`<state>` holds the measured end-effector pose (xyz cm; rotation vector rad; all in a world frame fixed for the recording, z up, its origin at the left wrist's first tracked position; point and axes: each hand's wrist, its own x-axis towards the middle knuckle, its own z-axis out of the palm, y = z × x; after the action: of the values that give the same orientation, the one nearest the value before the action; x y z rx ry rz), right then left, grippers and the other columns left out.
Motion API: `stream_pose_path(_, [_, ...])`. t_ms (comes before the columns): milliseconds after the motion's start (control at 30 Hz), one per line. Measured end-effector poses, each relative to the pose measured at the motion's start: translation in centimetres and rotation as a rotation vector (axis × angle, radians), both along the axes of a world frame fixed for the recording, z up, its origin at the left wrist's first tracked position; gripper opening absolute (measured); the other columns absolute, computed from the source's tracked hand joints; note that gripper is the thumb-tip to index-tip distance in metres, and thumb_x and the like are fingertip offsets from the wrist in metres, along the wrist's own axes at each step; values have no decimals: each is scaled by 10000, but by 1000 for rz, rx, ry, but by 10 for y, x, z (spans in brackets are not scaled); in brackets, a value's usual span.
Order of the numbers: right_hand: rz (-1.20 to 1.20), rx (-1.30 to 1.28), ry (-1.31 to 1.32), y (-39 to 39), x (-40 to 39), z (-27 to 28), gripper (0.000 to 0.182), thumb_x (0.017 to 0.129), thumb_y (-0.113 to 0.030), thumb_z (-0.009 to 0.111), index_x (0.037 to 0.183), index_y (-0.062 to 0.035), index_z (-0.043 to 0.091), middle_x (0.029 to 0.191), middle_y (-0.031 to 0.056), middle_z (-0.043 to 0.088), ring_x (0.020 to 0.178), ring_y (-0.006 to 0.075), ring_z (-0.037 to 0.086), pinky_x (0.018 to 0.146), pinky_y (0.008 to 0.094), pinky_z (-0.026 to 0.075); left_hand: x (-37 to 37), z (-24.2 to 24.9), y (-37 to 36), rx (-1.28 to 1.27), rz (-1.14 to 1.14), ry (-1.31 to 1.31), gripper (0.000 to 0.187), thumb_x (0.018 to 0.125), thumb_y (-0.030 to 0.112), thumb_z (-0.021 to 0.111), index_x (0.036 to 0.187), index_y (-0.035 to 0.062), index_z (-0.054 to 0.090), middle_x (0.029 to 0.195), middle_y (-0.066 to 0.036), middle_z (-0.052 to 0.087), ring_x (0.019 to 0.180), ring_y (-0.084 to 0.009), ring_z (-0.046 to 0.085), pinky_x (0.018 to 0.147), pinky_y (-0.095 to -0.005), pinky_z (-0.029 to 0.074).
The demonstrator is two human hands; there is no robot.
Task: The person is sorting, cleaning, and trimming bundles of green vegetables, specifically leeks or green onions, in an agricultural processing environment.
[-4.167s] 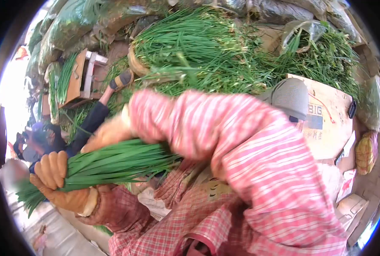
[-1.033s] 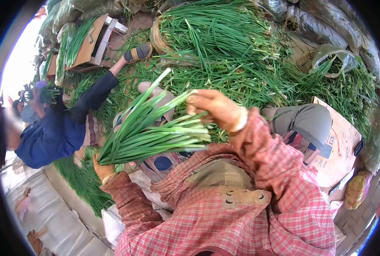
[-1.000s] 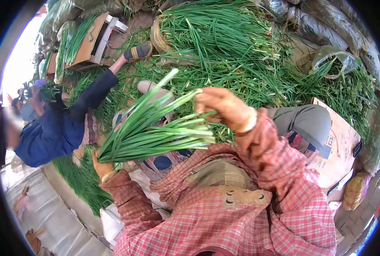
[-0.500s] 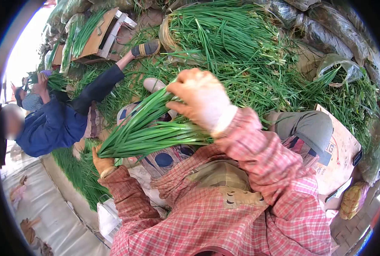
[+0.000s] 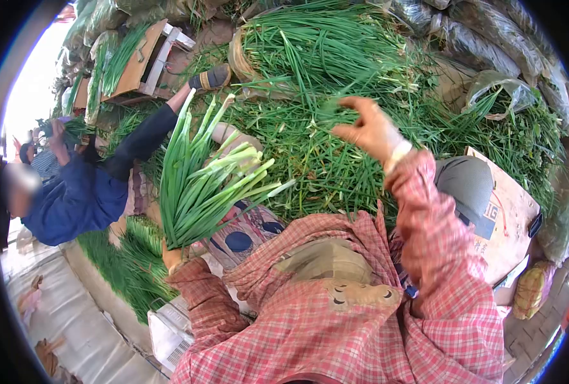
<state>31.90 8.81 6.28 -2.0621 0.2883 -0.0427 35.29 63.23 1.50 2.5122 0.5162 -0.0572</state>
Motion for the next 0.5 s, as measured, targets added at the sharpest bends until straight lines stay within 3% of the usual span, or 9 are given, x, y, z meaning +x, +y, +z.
stream_pose_path(67, [182, 551, -70, 52, -6, 29, 701, 744, -218, 696, 1328, -103, 327, 1306, 71, 392, 728, 75, 503, 690, 237, 447, -4, -13, 11, -606, 163, -82, 500, 729, 77, 648, 1186, 28, 452, 1046, -111, 612, 916, -223, 588, 787, -322, 473])
stream_pose_path(100, [247, 734, -89, 75, -6, 30, 699, 742, -219, 702, 1326, -105, 334, 1267, 67, 401, 714, 78, 498, 683, 236, 446, -3, -15, 14, -910, 239, -126, 516, 724, 84, 655, 1192, 24, 446, 1046, -114, 612, 922, -222, 588, 795, -322, 471])
stream_pose_path(133, [250, 811, -49, 95, -4, 38, 564, 741, -224, 706, 1223, -81, 450, 1087, 34, 505, 686, 67, 484, 642, 227, 444, -6, 23, -29, -404, 167, -25, 546, 716, 110, 673, 1204, 38, 439, 1038, -117, 615, 937, -208, 586, 814, -312, 463])
stream_pose_path(167, [200, 962, 49, 111, 1, 32, 295, 757, -194, 683, 992, -54, 573, 825, -4, 547, 640, 59, 471, 591, 215, 437, -7, 23, -27, -321, 159, -23, 545, 683, 126, 691, 1169, 39, 460, 1019, -126, 616, 923, -213, 589, 793, -316, 464])
stream_pose_path(233, [83, 740, 93, 108, -4, 35, 112, 776, -146, 643, 792, -48, 591, 654, -30, 529, 603, 55, 464, 540, 209, 421, -9, 22, -19, -157, 145, -14, 546, 615, 158, 728, 1098, 41, 501, 981, -146, 619, 894, -223, 595, 752, -324, 466])
stream_pose_path(367, [-381, 481, -214, 63, -1, 16, 99, 770, -130, 648, 781, -41, 608, 654, -25, 538, 607, 61, 479, 546, 207, 407, -12, 34, -34, -104, 231, -50, 539, 587, 168, 757, 1052, 29, 524, 917, -124, 639, 827, -234, 612, 710, -316, 471])
stream_pose_path(400, [-405, 484, -262, 62, 0, 27, 120, 757, -145, 664, 769, -39, 609, 650, -17, 536, 611, 72, 486, 548, 219, 407, -15, 32, -36, -212, 126, -190, 521, 601, 196, 754, 1032, 13, 525, 904, -120, 642, 806, -232, 614, 703, -319, 470])
stream_pose_path(433, [-435, 489, -308, 66, 0, 39, 142, 745, -160, 680, 757, -37, 610, 645, -10, 533, 615, 83, 493, 550, 230, 406, -16, 33, -38, -117, 155, -157, 523, 602, 197, 754, 1031, 8, 522, 899, -120, 642, 804, -225, 614, 701, -316, 469])
stream_pose_path(500, [-314, 201, -340, 86, 3, 66, 191, 713, -201, 704, 730, -37, 608, 662, 23, 535, 621, 128, 515, 564, 263, 416, -13, 47, -51, 79, 199, -89, 527, 605, 201, 755, 1028, -4, 516, 889, -121, 641, 799, -213, 613, 697, -312, 468])
